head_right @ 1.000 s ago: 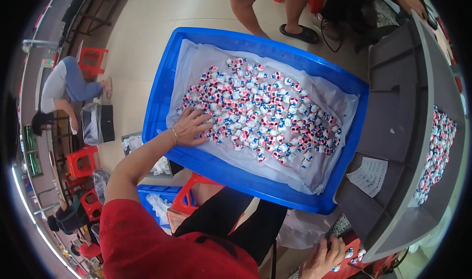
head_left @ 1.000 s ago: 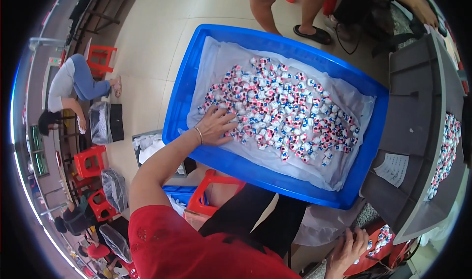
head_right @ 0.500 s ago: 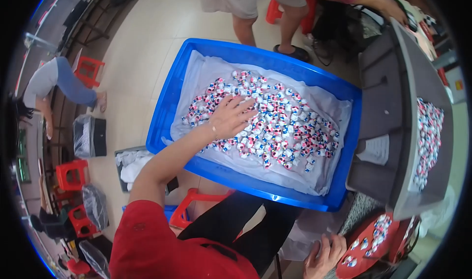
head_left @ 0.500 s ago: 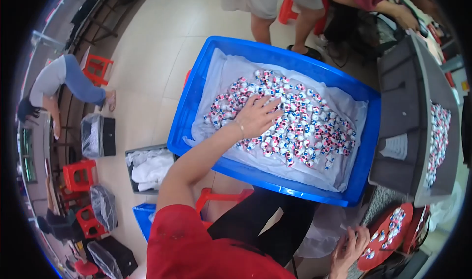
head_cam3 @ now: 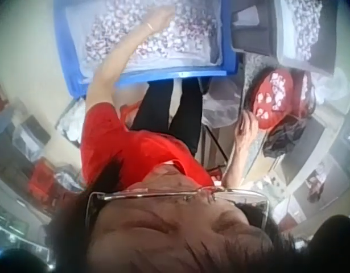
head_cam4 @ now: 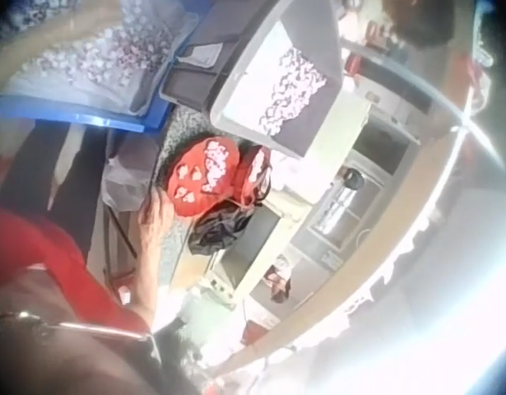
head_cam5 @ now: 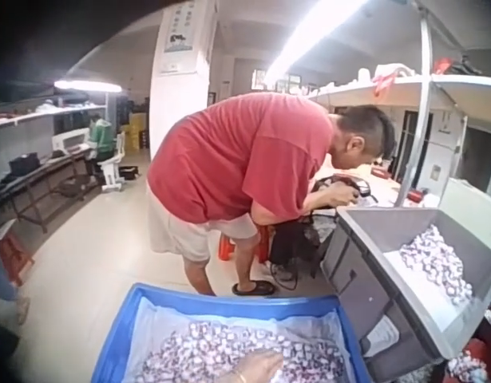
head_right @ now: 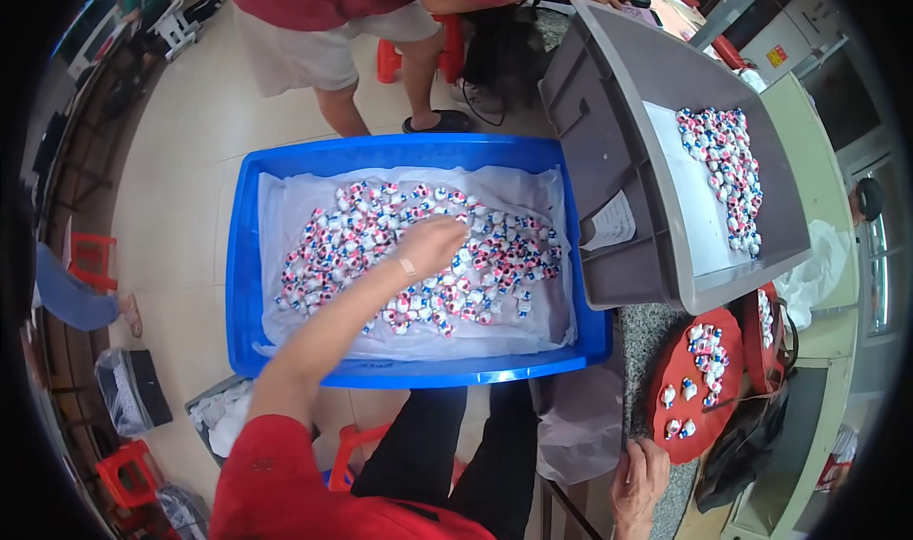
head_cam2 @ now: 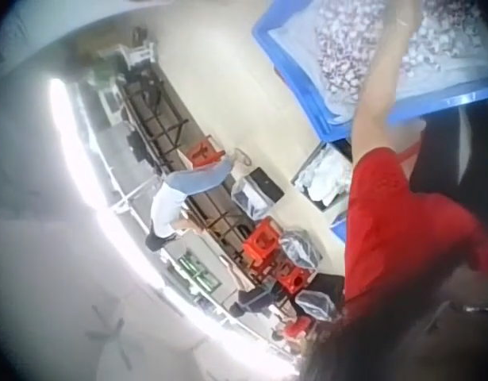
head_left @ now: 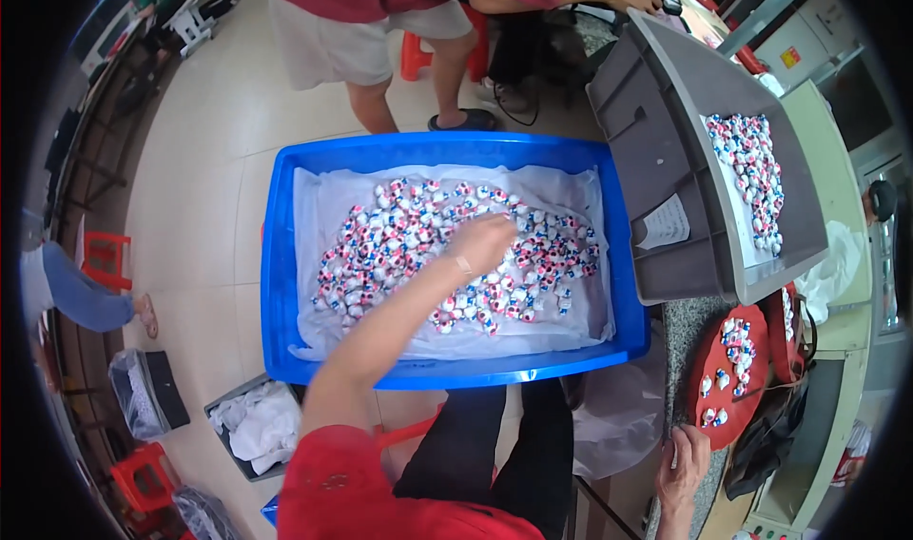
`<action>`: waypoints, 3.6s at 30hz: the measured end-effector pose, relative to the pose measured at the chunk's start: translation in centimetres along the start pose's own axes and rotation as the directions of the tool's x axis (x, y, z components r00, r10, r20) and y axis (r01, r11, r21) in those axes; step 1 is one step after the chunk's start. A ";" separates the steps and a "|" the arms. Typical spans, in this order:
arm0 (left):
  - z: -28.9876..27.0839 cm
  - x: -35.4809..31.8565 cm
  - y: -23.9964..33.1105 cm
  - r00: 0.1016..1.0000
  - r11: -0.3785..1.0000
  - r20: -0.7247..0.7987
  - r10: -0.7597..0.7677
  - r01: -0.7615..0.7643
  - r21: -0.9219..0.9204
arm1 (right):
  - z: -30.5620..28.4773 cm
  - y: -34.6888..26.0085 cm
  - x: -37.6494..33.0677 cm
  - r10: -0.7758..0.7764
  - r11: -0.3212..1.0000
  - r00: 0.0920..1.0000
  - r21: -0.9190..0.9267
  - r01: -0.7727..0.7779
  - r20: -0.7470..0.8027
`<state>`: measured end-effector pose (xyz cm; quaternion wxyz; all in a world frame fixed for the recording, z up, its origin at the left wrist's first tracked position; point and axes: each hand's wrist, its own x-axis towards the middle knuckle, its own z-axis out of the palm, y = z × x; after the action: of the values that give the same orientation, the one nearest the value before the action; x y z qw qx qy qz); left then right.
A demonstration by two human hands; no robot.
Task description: Sorting and organizing small colorful plastic toy components from a large blue bin on a factory workbench.
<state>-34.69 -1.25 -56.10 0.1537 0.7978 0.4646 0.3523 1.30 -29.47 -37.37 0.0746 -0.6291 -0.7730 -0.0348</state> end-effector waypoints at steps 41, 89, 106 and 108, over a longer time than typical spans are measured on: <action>20.7 18.7 -7.1 0.971 0.731 0.111 -0.213 0.234 -0.641 | 7.4 6.2 8.1 0.028 0.995 0.998 0.093 -0.033 0.051; 28.5 21.7 -8.0 0.942 0.958 -0.250 -0.225 0.168 -0.231 | 10.6 7.8 9.4 0.025 0.991 0.996 0.126 -0.035 0.082; 27.6 21.5 -10.0 0.991 0.970 0.011 -0.131 0.126 0.208 | 10.1 7.0 9.3 -0.005 0.995 0.996 0.101 -0.004 0.090; 26.7 21.2 -9.6 0.990 0.970 0.024 -0.137 0.129 0.204 | 10.2 7.2 9.5 -0.009 0.996 0.997 0.093 0.002 0.077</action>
<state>-15.13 23.94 -71.55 0.1038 0.7828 0.5474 0.2771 5.71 -17.26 -46.18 0.0740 -0.6238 -0.7777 0.0253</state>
